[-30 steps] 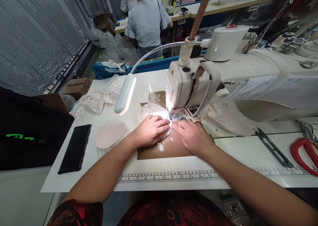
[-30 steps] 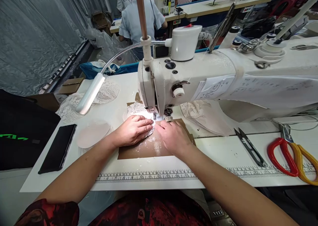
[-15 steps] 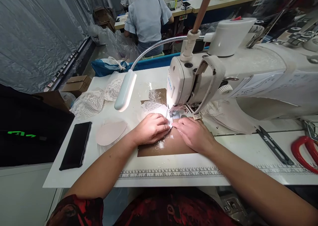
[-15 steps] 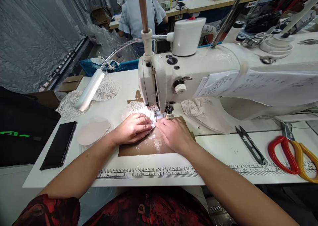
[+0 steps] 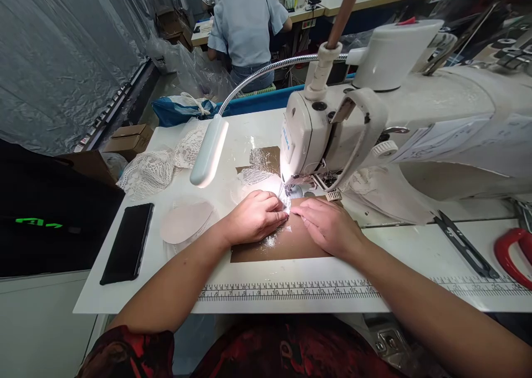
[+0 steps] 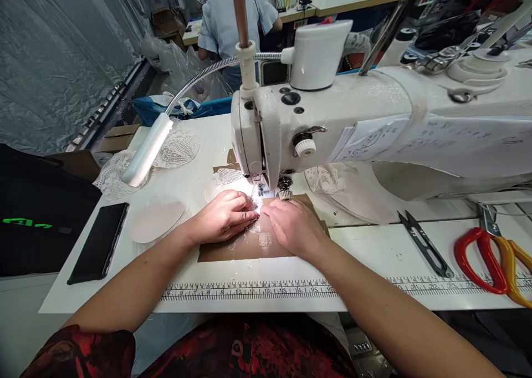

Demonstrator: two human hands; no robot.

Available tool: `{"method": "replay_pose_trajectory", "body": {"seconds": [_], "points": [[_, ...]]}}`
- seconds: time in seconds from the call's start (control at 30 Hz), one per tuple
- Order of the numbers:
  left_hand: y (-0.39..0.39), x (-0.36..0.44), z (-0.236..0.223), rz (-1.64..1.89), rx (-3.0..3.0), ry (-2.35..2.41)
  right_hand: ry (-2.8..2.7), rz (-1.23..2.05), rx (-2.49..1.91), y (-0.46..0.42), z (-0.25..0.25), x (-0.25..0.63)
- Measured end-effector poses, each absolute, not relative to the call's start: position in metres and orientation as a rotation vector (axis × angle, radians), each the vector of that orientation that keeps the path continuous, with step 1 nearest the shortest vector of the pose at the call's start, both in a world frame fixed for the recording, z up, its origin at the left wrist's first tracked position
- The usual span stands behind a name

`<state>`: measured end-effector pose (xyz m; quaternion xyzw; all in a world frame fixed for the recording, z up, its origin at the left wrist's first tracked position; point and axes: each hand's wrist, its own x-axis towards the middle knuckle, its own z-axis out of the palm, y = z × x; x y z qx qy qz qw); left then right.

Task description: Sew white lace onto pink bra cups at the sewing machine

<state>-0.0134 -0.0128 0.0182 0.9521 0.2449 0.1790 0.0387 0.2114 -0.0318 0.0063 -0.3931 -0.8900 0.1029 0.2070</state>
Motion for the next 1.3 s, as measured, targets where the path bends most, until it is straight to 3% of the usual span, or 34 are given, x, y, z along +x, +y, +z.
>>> {"method": "replay_pose_trajectory", "body": {"seconds": [0.77,1.3], "points": [[-0.010,-0.015,0.017,0.476,2.872,0.900,-2.509,0.069,-1.485,-0.027,0.013,0.202],[-0.010,-0.011,0.014,0.544,2.866,0.977,-2.626,0.020,-1.400,-0.031,0.015,0.198]]}}
